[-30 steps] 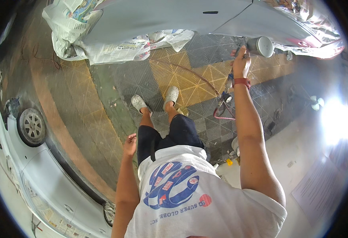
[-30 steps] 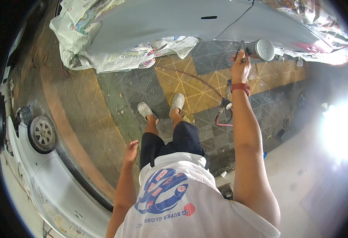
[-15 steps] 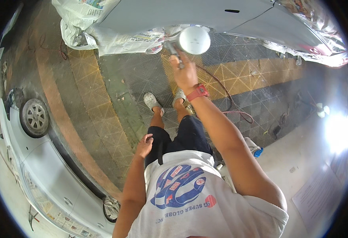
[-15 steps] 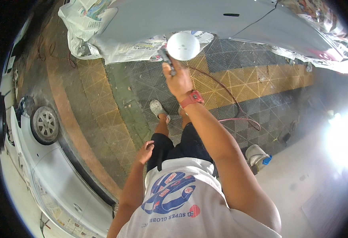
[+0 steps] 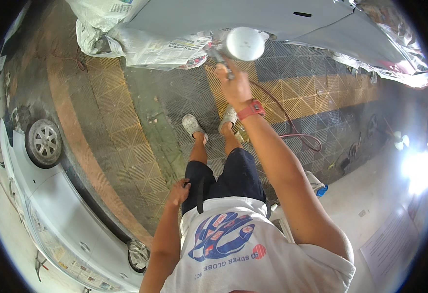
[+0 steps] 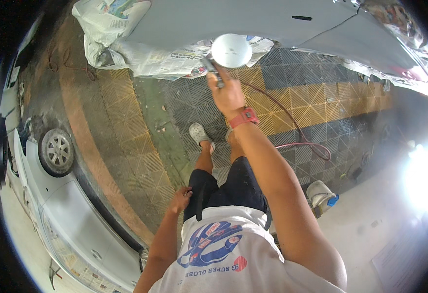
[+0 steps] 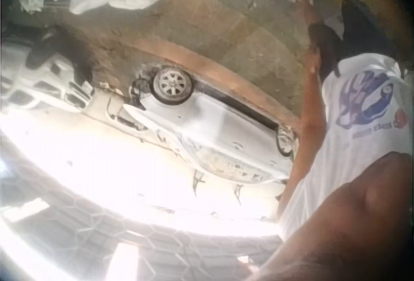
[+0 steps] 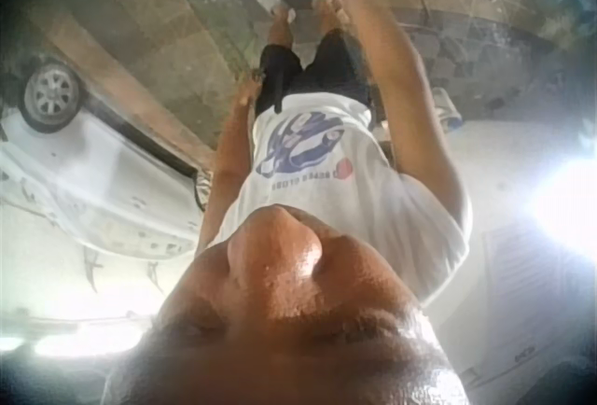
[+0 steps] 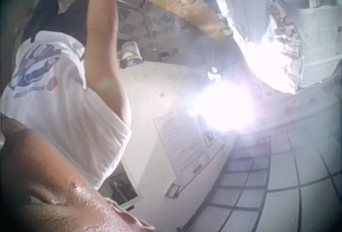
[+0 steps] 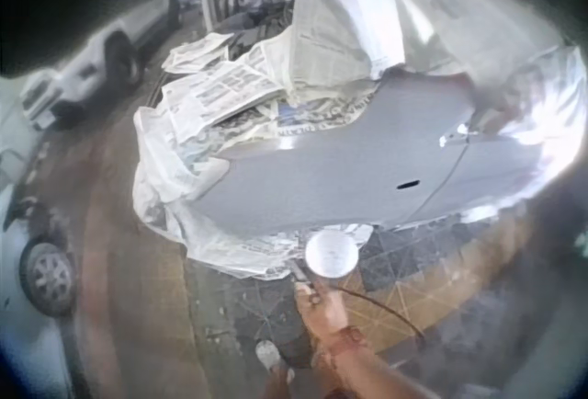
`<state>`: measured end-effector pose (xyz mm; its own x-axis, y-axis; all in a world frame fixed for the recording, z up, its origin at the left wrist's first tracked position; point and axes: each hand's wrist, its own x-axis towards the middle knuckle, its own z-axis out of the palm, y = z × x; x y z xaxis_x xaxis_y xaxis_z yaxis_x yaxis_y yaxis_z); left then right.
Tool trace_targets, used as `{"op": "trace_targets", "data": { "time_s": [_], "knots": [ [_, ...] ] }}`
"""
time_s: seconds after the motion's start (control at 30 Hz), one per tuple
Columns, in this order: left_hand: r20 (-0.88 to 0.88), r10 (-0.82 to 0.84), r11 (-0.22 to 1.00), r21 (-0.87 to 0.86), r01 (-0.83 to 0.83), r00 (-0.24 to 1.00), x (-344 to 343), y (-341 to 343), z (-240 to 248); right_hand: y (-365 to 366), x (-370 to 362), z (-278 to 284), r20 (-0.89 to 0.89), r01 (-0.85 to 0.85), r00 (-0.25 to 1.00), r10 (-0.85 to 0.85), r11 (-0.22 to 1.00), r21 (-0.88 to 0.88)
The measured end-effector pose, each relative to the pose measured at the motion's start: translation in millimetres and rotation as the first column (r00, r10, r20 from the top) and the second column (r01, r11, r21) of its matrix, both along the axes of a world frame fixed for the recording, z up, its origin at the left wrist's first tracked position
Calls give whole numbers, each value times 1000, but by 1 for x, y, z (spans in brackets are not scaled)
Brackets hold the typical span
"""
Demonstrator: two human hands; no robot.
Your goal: The person walks through a cluttered garage and uses a spray gun to apply gray paint to a car hood that is partially covered with newspaper. The person moves around the hood, spraying different sections in overlapping passes.
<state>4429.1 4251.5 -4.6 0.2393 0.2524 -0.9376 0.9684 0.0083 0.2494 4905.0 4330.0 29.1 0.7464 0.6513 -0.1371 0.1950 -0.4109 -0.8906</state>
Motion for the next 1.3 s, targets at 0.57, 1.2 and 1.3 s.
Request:
{"op": "trace_targets", "data": {
  "time_s": [0.57, 1.2, 1.3],
  "knots": [
    [-75, -434, 888, -202, 413, 898, 82, -24, -26, -195, 164, -55, -196, 574, 807, -557, 818, 40],
    [-68, -602, 795, -140, 590, 795, 132, -72, -34, -165, 143, -85, -440, 602, 769, -464, 756, 255],
    [-93, -638, 767, -163, 620, 764, 125, -67, -38, -140, 100, -66, -456, 546, 798, -394, 792, 272]
  ]
}}
